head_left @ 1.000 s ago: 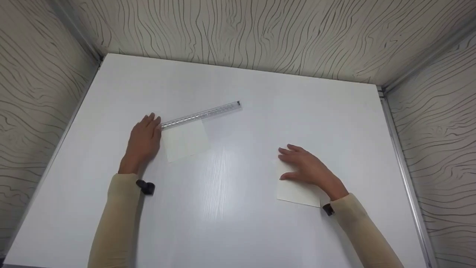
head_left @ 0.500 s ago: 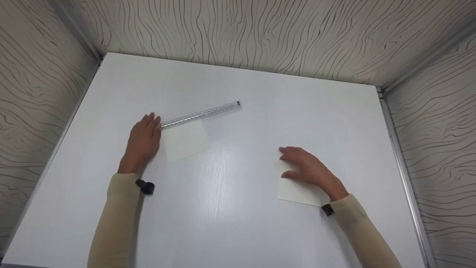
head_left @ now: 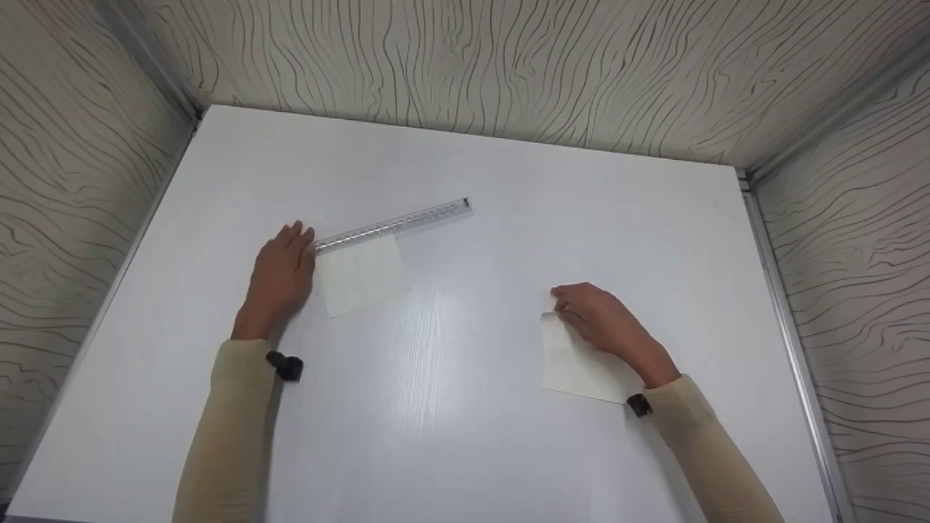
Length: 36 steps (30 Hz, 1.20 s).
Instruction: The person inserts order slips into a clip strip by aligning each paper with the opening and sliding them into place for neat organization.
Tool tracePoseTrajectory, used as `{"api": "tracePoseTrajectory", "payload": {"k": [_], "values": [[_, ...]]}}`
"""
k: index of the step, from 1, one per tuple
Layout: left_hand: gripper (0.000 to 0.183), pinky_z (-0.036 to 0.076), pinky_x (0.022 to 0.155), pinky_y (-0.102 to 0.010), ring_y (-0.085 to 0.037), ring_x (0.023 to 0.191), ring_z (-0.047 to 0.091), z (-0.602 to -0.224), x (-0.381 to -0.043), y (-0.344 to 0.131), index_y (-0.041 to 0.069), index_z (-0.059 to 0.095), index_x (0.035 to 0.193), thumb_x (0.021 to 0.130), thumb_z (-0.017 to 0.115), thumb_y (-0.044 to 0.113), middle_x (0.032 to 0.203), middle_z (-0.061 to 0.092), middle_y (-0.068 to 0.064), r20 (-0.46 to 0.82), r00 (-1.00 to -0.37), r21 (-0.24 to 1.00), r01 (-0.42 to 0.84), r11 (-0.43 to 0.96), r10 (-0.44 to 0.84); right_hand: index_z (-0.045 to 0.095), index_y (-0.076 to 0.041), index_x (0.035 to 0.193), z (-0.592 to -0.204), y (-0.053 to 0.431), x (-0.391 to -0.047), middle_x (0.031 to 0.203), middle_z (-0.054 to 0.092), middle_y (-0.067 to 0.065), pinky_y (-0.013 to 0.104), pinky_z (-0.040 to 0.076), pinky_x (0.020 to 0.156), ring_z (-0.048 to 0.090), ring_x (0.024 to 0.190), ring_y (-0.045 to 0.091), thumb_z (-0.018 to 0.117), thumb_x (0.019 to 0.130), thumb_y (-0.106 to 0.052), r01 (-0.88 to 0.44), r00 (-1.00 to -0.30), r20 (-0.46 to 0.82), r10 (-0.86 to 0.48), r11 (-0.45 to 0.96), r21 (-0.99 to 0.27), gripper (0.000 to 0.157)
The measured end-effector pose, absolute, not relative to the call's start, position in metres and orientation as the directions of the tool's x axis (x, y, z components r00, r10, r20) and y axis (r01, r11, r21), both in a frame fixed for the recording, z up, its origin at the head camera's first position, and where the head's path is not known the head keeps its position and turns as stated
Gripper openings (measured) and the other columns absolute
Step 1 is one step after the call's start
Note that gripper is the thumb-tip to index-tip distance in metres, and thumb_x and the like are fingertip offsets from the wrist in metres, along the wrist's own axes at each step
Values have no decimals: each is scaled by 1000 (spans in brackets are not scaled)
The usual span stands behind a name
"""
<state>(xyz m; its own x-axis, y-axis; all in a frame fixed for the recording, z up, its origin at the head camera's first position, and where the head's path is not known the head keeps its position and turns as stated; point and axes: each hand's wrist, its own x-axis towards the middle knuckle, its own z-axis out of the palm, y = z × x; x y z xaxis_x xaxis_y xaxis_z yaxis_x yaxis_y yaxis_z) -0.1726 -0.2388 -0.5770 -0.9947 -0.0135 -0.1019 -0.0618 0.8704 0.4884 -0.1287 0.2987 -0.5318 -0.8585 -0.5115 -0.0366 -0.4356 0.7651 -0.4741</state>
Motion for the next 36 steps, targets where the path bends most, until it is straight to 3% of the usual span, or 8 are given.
{"api": "tracePoseTrajectory", "payload": {"k": [9,19,26,36], "values": [[63,9,139,-54,-36,166,16,-579,-173,-240,9,34,165,114,21,45,176,24,-13,-106,-994,493,-65,868,-14,79,-6,105,-528,302,-132,104,79,8,45,64,89,73,101,26,73,97,-4,-451,-869,12,-495,782,-431,10],[63,9,139,-54,-36,166,16,-580,-172,-240,11,33,165,114,20,45,176,24,-13,-107,-994,502,-69,862,-16,79,-7,111,-519,302,-135,111,81,12,50,64,91,75,105,31,73,98,-6,-296,-927,-65,-369,828,-477,14],[61,8,139,-55,-37,166,16,-575,-170,-238,9,35,164,115,24,43,176,25,-13,-97,-995,513,-54,857,-5,80,-9,109,-517,302,-140,104,82,9,46,63,85,76,96,27,74,98,-10,-318,-933,-3,-359,830,-458,12],[61,8,139,-54,-37,166,15,-575,-171,-239,9,34,164,115,23,43,176,24,-14,-104,-995,512,-50,857,5,80,-8,107,-513,301,-143,102,82,10,47,66,83,76,94,26,75,97,-7,-345,-933,79,-351,810,-474,11]]}}
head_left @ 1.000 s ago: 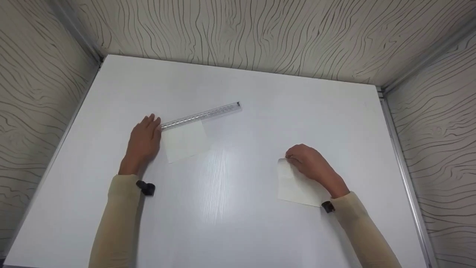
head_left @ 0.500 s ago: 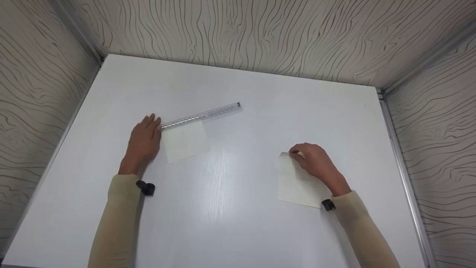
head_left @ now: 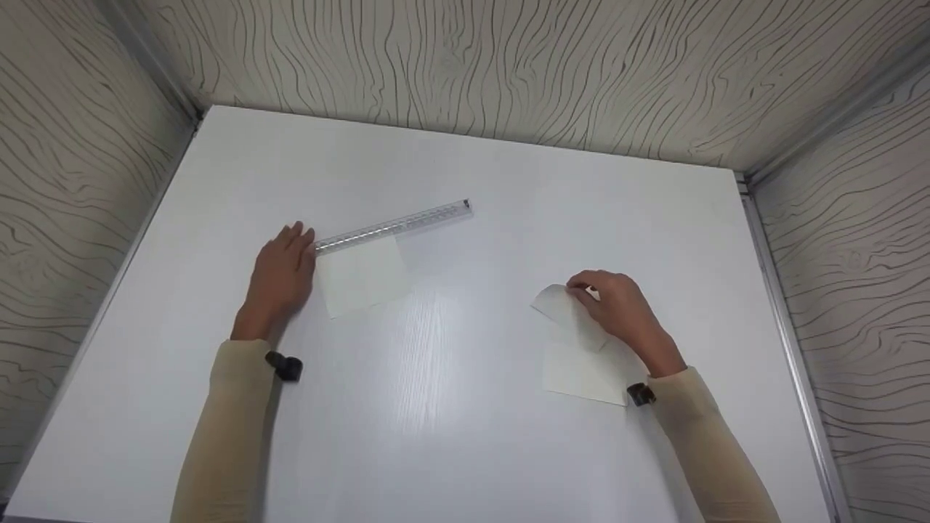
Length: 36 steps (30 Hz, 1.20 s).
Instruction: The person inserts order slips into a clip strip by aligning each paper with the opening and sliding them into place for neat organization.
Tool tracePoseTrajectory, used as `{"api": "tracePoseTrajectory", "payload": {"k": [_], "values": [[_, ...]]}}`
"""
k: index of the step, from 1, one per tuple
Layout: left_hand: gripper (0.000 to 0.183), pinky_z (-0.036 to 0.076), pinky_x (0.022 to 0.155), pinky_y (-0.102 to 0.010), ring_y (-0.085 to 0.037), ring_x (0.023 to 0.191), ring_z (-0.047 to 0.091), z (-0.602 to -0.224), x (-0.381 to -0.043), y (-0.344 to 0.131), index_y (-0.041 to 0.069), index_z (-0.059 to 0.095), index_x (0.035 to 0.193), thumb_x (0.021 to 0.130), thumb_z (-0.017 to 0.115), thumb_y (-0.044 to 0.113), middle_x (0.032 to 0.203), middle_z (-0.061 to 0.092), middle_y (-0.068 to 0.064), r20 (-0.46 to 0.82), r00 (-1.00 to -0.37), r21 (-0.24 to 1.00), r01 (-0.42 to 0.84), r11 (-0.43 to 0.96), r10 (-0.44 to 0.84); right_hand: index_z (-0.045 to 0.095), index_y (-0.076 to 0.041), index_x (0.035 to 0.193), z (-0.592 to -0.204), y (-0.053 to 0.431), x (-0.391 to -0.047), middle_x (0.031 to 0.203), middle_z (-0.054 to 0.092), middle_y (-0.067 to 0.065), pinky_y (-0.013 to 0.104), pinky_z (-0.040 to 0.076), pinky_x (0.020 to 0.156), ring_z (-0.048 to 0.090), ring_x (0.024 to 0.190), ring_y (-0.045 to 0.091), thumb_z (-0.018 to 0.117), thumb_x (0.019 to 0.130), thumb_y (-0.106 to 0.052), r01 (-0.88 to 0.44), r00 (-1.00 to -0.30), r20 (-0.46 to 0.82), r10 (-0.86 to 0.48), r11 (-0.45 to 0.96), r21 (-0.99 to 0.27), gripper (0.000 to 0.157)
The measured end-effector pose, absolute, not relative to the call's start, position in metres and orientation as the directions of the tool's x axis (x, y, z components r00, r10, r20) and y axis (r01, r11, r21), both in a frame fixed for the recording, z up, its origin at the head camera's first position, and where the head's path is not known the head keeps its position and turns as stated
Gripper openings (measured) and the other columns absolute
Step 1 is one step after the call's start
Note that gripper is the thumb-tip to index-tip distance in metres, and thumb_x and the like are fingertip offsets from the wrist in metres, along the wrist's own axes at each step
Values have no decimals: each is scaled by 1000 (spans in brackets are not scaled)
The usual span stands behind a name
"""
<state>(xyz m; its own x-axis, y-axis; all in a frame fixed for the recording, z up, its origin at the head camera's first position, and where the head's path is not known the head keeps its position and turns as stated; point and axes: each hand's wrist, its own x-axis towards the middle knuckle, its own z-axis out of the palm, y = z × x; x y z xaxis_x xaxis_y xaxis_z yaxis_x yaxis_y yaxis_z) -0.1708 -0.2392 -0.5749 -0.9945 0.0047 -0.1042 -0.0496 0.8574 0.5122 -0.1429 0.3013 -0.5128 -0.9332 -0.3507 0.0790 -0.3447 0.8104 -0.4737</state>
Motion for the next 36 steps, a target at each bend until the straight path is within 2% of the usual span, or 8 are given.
{"api": "tracePoseTrajectory", "payload": {"k": [10,20,29,36], "values": [[61,9,139,-54,-37,166,16,-578,-172,-240,9,36,164,115,24,43,176,25,-13,-92,-996,527,-44,849,5,79,-9,107,-514,304,-147,101,82,8,47,65,79,76,91,24,74,99,-7,-319,-944,102,-314,789,-525,10],[61,9,139,-54,-36,166,16,-578,-171,-239,10,36,164,115,24,44,176,25,-12,-90,-996,519,-55,853,-9,79,-5,109,-512,303,-151,101,81,11,19,57,69,71,81,18,72,99,-5,-299,-953,139,-268,778,-552,12],[62,10,139,-54,-36,166,17,-580,-171,-239,10,36,164,114,24,46,176,26,-12,-87,-996,523,-60,850,-16,78,-3,111,-508,301,-154,105,81,15,5,52,73,78,88,25,73,99,-4,-257,-966,158,-203,755,-603,13],[62,10,139,-54,-37,165,17,-578,-171,-240,8,36,164,114,22,43,175,26,-14,-84,-996,514,-45,857,-2,79,-5,111,-504,301,-156,107,81,15,-2,46,74,79,94,30,73,99,-8,-200,-979,153,-132,737,-645,13]]}}
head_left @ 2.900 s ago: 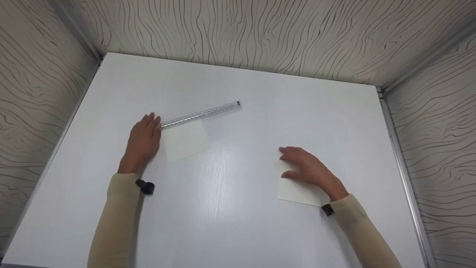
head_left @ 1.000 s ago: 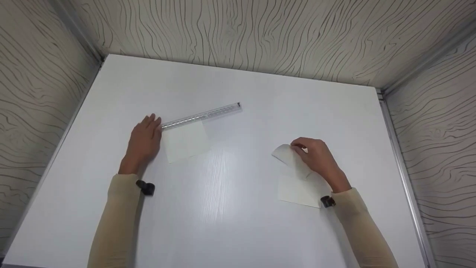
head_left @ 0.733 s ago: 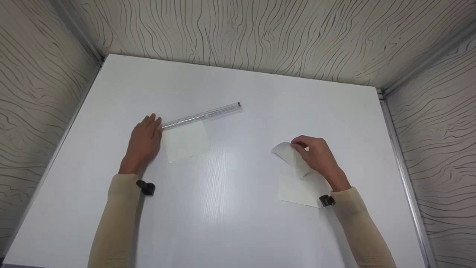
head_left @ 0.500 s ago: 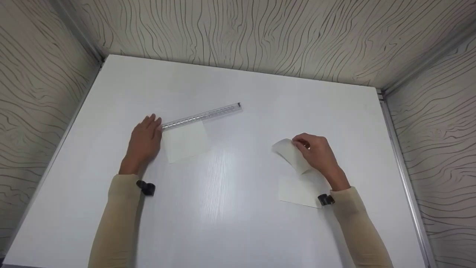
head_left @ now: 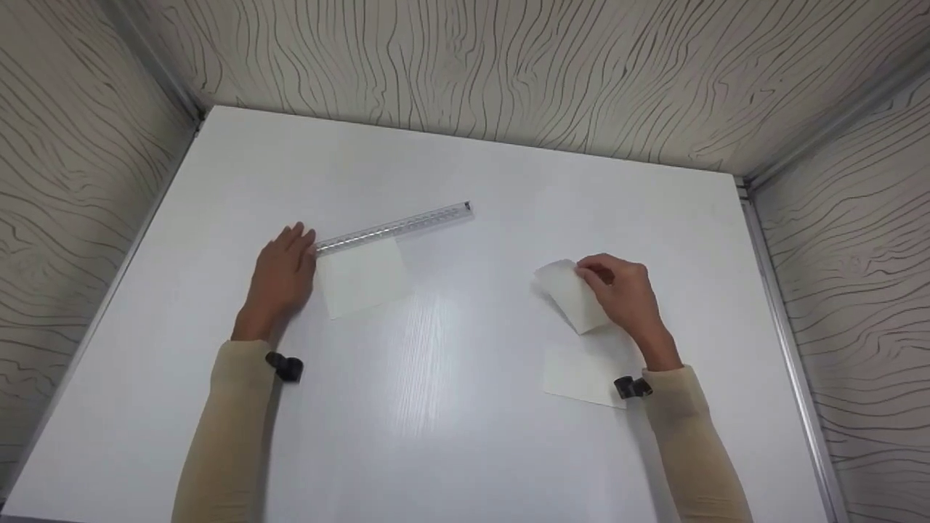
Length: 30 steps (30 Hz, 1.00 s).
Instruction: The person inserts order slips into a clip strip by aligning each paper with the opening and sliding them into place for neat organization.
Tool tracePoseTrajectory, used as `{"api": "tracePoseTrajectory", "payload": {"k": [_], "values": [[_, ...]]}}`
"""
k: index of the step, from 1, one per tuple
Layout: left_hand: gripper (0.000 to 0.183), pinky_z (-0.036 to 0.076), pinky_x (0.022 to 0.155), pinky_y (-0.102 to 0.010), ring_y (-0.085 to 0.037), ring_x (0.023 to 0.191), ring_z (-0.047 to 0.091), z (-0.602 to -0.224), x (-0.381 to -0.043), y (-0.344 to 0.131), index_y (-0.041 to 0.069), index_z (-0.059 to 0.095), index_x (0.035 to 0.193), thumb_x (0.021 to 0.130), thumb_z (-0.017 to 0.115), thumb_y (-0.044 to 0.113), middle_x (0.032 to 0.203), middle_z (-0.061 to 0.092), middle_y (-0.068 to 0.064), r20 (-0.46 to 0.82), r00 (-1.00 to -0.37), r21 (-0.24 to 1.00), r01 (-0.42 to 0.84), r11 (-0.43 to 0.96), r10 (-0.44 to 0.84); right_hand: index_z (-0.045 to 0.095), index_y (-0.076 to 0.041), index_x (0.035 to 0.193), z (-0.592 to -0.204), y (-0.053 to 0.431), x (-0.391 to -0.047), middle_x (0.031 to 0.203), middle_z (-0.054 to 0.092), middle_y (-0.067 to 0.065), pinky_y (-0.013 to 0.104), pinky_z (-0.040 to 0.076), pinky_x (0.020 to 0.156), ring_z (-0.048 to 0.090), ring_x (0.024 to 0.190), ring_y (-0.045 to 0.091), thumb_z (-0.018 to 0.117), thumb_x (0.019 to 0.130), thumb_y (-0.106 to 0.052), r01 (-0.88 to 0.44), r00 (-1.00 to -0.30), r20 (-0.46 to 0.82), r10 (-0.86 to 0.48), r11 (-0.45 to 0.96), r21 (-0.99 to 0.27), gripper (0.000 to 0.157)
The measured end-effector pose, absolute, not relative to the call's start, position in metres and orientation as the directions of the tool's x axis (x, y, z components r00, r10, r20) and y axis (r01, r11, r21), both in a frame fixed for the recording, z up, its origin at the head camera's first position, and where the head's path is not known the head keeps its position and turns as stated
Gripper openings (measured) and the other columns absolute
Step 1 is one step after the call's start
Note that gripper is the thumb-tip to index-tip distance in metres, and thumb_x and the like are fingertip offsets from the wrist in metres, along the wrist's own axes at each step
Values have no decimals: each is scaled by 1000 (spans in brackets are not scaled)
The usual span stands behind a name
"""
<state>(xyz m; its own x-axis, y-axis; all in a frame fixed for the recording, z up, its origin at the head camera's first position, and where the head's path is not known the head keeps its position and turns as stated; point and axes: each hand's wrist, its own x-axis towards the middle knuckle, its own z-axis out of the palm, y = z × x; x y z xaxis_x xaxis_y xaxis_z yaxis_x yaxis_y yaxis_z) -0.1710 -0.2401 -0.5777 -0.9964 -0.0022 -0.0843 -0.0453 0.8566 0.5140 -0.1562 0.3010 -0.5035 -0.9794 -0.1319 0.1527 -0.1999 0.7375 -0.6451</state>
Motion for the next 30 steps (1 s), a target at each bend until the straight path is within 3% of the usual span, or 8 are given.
{"api": "tracePoseTrajectory", "payload": {"k": [5,11,14,25,30], "values": [[62,9,139,-54,-36,166,16,-577,-171,-240,10,35,164,115,23,44,176,25,-13,-96,-995,524,-54,850,-4,79,-4,109,-504,302,-157,106,81,15,-2,49,75,79,94,28,75,99,-9,-178,-982,175,-77,701,-691,13],[61,10,139,-54,-36,165,17,-578,-172,-239,10,36,164,115,23,44,176,25,-13,-95,-995,523,-59,851,-10,80,-5,108,-505,301,-159,106,82,14,0,51,75,71,88,1,76,98,-13,-156,-983,182,-33,677,-719,13],[61,9,139,-54,-36,166,16,-577,-172,-238,9,36,164,115,22,44,176,25,-13,-99,-995,516,-66,854,-17,80,-5,108,-504,300,-160,106,82,14,0,51,76,67,87,-5,77,98,-14,-160,-982,189,-29,666,-728,14],[62,10,139,-55,-38,165,18,-577,-171,-237,9,36,164,115,22,44,175,27,-14,-86,-996,531,-56,846,-12,81,-3,108,-500,291,-167,107,81,16,1,50,76,78,94,26,76,98,-13,-90,-988,153,38,657,-749,15],[61,9,139,-55,-37,166,17,-578,-171,-237,9,35,164,115,23,43,176,26,-13,-89,-996,530,-68,846,-24,80,-2,110,-498,287,-172,110,81,17,1,50,77,79,100,30,76,98,-14,-40,-991,113,73,643,-764,17]]}}
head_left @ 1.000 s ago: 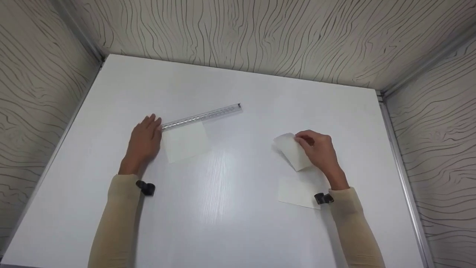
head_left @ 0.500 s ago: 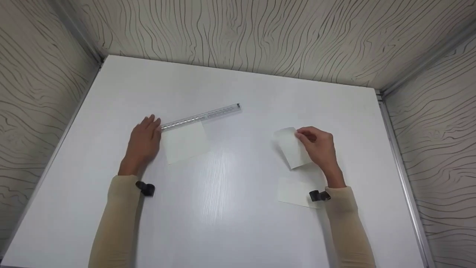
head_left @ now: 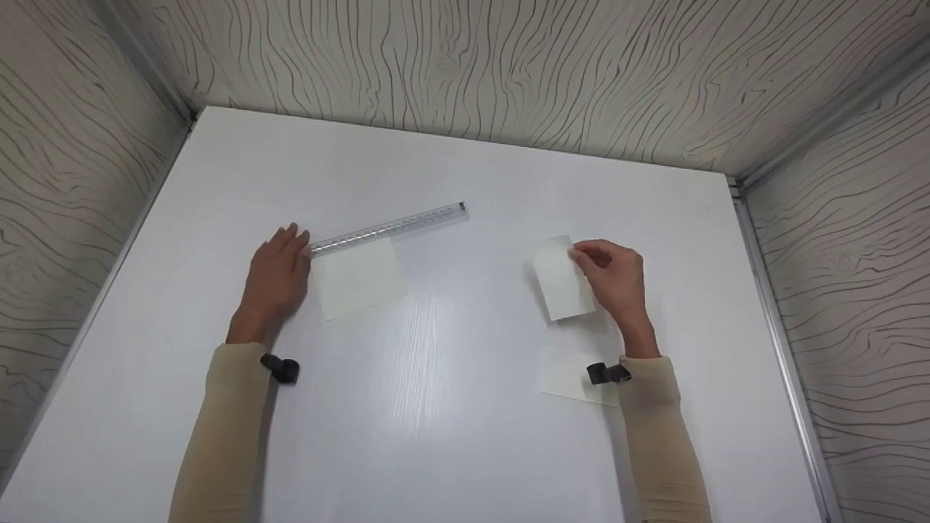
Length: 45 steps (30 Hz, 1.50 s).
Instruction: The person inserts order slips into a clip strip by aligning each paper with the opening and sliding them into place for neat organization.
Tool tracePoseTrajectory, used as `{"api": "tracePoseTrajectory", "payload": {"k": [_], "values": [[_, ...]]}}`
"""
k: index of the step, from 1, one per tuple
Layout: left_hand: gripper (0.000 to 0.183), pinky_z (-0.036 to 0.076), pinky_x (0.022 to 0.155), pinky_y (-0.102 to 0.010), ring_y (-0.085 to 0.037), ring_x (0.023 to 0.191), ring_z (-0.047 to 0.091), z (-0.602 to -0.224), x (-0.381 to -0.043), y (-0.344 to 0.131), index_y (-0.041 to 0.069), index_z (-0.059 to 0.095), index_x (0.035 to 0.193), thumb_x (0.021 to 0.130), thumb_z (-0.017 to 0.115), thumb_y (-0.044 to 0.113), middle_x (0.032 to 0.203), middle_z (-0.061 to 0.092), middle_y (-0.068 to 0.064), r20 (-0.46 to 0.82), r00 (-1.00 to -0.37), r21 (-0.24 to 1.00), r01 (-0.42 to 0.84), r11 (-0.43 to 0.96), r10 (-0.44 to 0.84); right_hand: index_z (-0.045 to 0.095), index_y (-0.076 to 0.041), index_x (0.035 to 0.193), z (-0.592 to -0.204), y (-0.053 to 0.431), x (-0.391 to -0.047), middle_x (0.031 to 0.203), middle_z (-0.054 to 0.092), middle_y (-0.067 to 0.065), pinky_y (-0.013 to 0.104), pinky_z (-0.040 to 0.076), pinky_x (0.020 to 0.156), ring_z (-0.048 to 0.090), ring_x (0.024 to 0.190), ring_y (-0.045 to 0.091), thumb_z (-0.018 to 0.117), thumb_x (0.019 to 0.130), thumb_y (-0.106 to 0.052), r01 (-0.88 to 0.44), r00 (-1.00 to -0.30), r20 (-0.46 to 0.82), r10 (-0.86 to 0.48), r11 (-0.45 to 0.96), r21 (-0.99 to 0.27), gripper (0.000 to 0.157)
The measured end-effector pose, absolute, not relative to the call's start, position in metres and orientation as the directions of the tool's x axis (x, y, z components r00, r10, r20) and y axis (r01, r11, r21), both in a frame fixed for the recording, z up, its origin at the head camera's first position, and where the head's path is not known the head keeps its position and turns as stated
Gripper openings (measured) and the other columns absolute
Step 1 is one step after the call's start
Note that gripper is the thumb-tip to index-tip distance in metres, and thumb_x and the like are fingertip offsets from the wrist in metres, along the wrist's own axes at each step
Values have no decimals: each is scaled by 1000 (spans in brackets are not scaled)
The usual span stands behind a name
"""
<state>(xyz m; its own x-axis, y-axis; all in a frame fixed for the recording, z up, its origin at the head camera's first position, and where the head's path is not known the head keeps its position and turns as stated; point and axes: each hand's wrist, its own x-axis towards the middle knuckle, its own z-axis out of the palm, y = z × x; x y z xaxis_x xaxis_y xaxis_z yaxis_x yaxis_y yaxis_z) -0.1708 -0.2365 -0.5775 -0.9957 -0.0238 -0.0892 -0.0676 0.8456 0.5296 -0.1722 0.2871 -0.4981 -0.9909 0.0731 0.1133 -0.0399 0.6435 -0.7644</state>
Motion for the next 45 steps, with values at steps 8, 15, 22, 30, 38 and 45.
{"api": "tracePoseTrajectory", "payload": {"k": [8,15,22,30,38,45], "values": [[60,7,139,-55,-37,166,15,-577,-172,-237,8,35,164,115,24,40,176,24,-14,-90,-996,532,-58,845,-12,80,-3,110,-498,282,-179,110,81,16,5,55,69,76,97,22,74,99,-14,3,-987,99,128,623,-782,16],[60,6,139,-55,-37,166,13,-575,-171,-236,8,33,165,115,23,42,176,23,-14,-95,-995,552,-60,831,-8,79,-2,113,-500,276,-186,113,79,18,8,59,70,73,93,12,73,100,-13,24,-987,75,143,588,-809,18],[60,5,139,-55,-37,166,12,-574,-172,-236,7,33,164,115,23,40,176,22,-15,-102,-995,562,-57,825,1,79,-2,112,-501,271,-191,111,79,19,10,59,68,71,87,6,72,100,-12,45,-984,57,166,551,-833,18],[59,4,139,-56,-37,166,12,-574,-171,-237,6,33,164,116,24,38,176,21,-15,-98,-995,573,-50,818,8,79,-5,115,-505,266,-195,112,79,14,11,60,70,72,90,12,72,101,-17,129,-977,-17,211,534,-836,19],[59,3,139,-58,-40,166,11,-573,-170,-238,5,32,164,116,21,37,176,20,-17,-103,-995,568,-46,822,16,78,-4,116,-506,260,-201,115,77,15,14,63,76,74,94,13,73,101,-18,189,-968,-88,236,450,-873,21],[59,5,138,-60,-40,166,12,-573,-172,-237,5,32,164,116,22,37,176,21,-18,-112,-994,544,-49,838,15,77,1,116,-511,255,-207,113,78,21,18,66,74,75,79,6,74,100,-15,246,-949,-161,270,319,-915,23]]}}
